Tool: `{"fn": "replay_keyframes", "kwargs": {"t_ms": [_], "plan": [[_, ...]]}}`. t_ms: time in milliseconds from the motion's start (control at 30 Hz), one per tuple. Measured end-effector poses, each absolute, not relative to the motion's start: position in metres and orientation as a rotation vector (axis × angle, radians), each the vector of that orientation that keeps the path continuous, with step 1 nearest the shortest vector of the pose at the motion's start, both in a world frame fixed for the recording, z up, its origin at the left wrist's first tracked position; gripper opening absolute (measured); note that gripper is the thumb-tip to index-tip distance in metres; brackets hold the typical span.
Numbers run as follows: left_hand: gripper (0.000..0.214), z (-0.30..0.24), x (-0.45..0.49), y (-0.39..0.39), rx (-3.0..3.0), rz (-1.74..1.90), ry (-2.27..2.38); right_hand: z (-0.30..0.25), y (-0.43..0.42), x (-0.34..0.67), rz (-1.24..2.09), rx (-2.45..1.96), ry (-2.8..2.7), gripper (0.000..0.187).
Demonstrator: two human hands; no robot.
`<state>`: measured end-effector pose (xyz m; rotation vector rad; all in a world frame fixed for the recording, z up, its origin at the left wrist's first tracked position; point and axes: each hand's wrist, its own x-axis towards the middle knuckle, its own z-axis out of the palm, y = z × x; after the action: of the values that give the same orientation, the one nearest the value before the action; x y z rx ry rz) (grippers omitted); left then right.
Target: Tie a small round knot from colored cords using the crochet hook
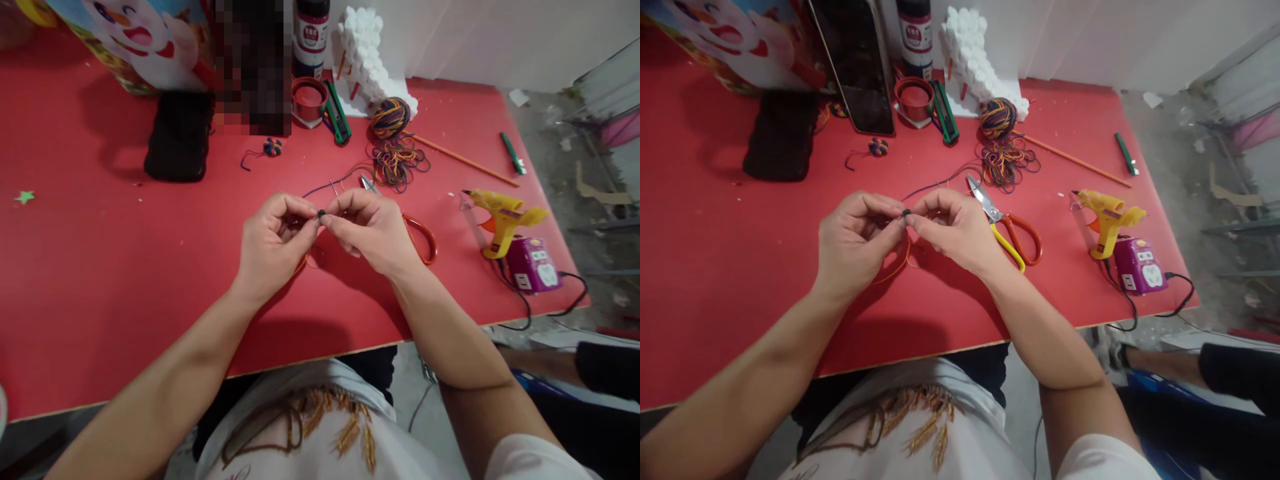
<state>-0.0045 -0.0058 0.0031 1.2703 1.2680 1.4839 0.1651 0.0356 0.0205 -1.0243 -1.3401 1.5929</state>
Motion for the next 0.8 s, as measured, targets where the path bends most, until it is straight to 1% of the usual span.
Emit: {"fn": "replay_keyframes", "kwargs": {"t_ms": [100, 233, 367, 467, 567, 800], "plan": [[0.012, 0.002, -0.004, -0.007, 1.324, 1.508, 1.286, 0.021, 0.035, 0.163, 1.562, -1.071, -1.350, 0.028], [0.010, 0.002, -0.004, -0.008, 1.328, 1.492, 1.327, 0.018, 0.034, 0.160, 1.533, -1.069, -1.342, 0.021], [0.012, 0.001, -0.006, -0.004, 1.278, 1.541, 1.334, 0.014, 0.032, 0.156, 1.468, -1.105, -1.311, 0.020], [0.013, -0.001, -0.009, 0.000, 1.141, 1.520, 1.283, 0.016, 0.033, 0.159, 1.620, -1.102, -1.288, 0.025], [0.013, -0.001, -0.011, 0.003, 1.050, 1.501, 1.232, 0.019, 0.037, 0.166, 1.762, -1.070, -1.250, 0.022], [0.015, 0.003, -0.008, 0.002, 1.076, 1.480, 1.218, 0.019, 0.039, 0.168, 1.728, -1.047, -1.260, 0.014]]}}
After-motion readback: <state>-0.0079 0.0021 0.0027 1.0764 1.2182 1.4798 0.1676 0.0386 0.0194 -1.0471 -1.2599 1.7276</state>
